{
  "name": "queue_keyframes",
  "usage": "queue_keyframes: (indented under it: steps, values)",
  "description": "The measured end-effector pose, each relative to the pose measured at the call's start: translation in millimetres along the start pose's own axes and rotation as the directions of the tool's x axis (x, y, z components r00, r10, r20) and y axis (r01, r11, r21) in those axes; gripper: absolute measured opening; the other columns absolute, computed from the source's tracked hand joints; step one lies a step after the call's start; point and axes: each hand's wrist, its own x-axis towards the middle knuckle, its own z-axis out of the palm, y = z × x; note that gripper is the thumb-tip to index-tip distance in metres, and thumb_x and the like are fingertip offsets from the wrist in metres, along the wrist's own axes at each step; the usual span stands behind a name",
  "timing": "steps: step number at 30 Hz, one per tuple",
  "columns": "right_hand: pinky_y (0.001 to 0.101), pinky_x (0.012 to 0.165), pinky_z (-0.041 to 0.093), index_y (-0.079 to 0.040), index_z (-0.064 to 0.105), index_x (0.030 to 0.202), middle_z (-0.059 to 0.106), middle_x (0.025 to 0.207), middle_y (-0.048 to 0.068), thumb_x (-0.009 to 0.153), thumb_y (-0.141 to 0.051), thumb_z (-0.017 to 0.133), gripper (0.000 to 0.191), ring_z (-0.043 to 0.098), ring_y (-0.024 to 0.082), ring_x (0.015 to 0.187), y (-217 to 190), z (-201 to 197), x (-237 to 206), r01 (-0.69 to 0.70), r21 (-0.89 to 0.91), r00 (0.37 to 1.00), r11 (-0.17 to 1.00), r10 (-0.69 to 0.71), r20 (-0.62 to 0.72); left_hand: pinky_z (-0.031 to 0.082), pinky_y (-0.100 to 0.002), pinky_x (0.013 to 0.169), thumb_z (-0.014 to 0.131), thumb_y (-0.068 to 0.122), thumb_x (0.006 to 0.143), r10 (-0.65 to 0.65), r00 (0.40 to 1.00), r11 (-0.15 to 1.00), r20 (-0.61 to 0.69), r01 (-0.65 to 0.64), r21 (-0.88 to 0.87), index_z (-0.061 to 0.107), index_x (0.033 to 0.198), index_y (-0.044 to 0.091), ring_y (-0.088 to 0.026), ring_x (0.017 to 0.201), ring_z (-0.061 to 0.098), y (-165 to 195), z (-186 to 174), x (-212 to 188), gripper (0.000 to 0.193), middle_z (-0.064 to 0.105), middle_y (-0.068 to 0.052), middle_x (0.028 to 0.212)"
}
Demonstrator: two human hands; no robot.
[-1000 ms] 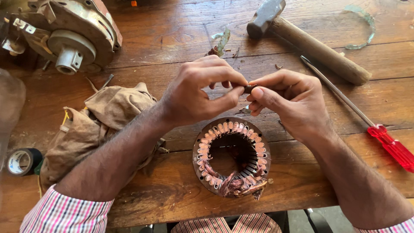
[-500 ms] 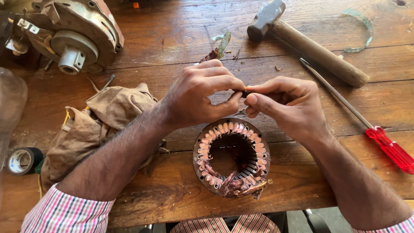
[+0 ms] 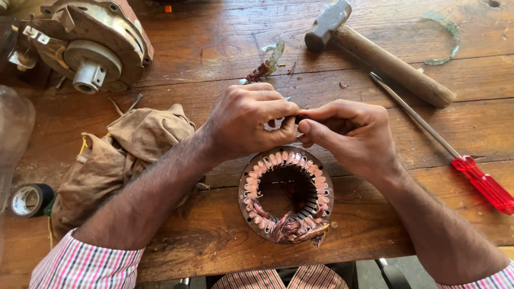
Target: The person strips old copper windings and insulation from an electric motor stator on a wooden workbench, pulling and tearing the material out by hand and dropping the scraps into a cardboard box on the floor. They occasionally set pieces aside and continue extracting remaining winding material.
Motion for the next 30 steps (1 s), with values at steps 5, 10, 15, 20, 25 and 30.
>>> queue_keyframes:
  steps: [5,10,15,20,25,30]
  values:
    - [0.0266,0.077,0.069,0.006,0.072,0.113,0.078,0.098,0.015,0.096,-0.003,0.072,0.019,0.078,0.016,0.086,-0.3,1.3,-2.5,0.009,0.005,1.000,1.000,-0.009,-0.010,0.063,-0.034,0.072,0.076,0.012,0.091,-0.012,1.000,1.000,-0.005,0.012,-0.019,0.078,0.096,0.003,-0.019,0.077,0.075,1.4,0.8,-0.9,0.011,0.078,-0.010,0.088]
    - [0.0266,0.076,0.068,0.007,0.071,0.113,0.078,0.098,0.016,0.097,-0.003,0.072,0.019,0.078,0.016,0.086,-0.1,2.5,-4.5,0.005,0.014,1.000,1.000,-0.005,-0.031,0.063,-0.034,0.071,0.076,0.011,0.090,-0.053,0.999,0.996,-0.003,0.053,-0.074,0.079,0.097,0.003,-0.019,0.077,0.075,4.9,-1.1,-1.1,0.011,0.078,-0.010,0.087]
    - [0.0268,0.076,0.068,0.007,0.071,0.113,0.078,0.097,0.016,0.097,-0.002,0.072,0.018,0.078,0.016,0.085,-0.2,2.6,-5.6,0.010,0.029,0.999,1.000,-0.009,-0.033,0.064,-0.033,0.071,0.078,0.010,0.089,-0.075,0.997,0.987,0.028,0.079,-0.142,0.079,0.098,0.003,-0.018,0.074,0.076,3.7,-3.0,-0.1,0.011,0.078,-0.010,0.087]
    - [0.0269,0.075,0.068,0.007,0.071,0.112,0.078,0.096,0.016,0.096,-0.002,0.072,0.018,0.078,0.016,0.084,0.2,2.2,-6.6,-0.007,0.038,1.000,0.999,0.008,-0.025,0.065,-0.030,0.072,0.078,0.012,0.089,-0.126,0.989,0.964,0.083,0.142,-0.226,0.080,0.099,0.003,-0.016,0.075,0.077,1.9,-5.1,-1.1,0.013,0.079,-0.010,0.088]
    - [0.0268,0.075,0.068,0.007,0.072,0.111,0.078,0.095,0.016,0.096,-0.002,0.072,0.018,0.078,0.016,0.083,0.8,0.6,-4.3,-0.011,0.017,1.000,1.000,0.011,-0.014,0.066,-0.030,0.071,0.078,0.015,0.088,-0.159,0.979,0.956,0.125,0.185,-0.228,0.080,0.098,0.003,-0.015,0.072,0.077,1.3,-5.5,-0.1,0.016,0.080,-0.010,0.087]
    - [0.0266,0.073,0.070,0.007,0.072,0.111,0.078,0.094,0.015,0.095,-0.003,0.072,0.018,0.079,0.015,0.081,1.0,0.3,-3.1,0.016,-0.007,1.000,1.000,-0.016,0.011,0.066,-0.030,0.073,0.079,0.017,0.086,-0.185,0.971,0.955,0.153,0.214,-0.206,0.081,0.099,0.004,-0.015,0.073,0.077,1.1,-7.2,-0.5,0.018,0.080,-0.009,0.087]
